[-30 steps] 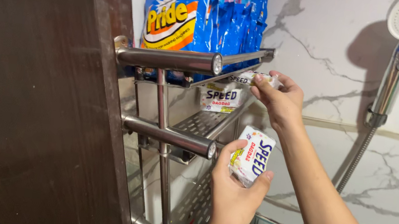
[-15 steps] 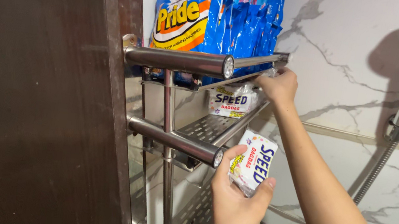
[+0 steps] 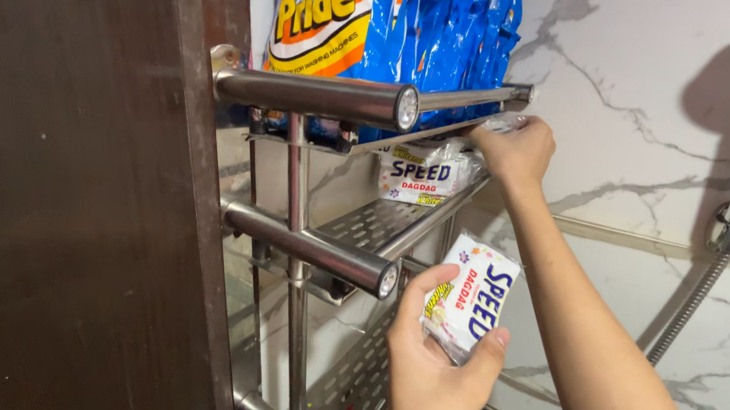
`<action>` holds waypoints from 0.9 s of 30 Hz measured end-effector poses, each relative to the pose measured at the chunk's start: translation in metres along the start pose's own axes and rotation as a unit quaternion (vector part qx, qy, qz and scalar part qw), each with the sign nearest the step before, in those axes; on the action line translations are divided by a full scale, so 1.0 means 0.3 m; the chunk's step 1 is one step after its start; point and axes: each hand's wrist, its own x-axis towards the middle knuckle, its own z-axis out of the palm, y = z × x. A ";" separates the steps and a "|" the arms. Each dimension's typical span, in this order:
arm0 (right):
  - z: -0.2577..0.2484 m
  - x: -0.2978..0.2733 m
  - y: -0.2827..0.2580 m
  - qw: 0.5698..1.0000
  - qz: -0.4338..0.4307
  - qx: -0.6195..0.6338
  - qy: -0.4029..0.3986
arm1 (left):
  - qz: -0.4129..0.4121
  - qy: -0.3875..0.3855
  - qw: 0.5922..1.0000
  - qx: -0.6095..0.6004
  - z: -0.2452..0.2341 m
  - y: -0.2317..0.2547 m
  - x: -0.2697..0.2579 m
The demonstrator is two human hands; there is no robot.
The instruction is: The person organizes cleaning supplies in a bathroom by taking small boxes and packets from a cardboard box and placing them onto a wall-mounted metal rack. They use scissors to cut open the packaging of some items before arranging them on the shelf.
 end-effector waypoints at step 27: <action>0.042 -0.011 -0.058 0.997 0.058 0.058 0.005 | -0.027 0.025 0.999 0.021 -0.036 -0.039 0.014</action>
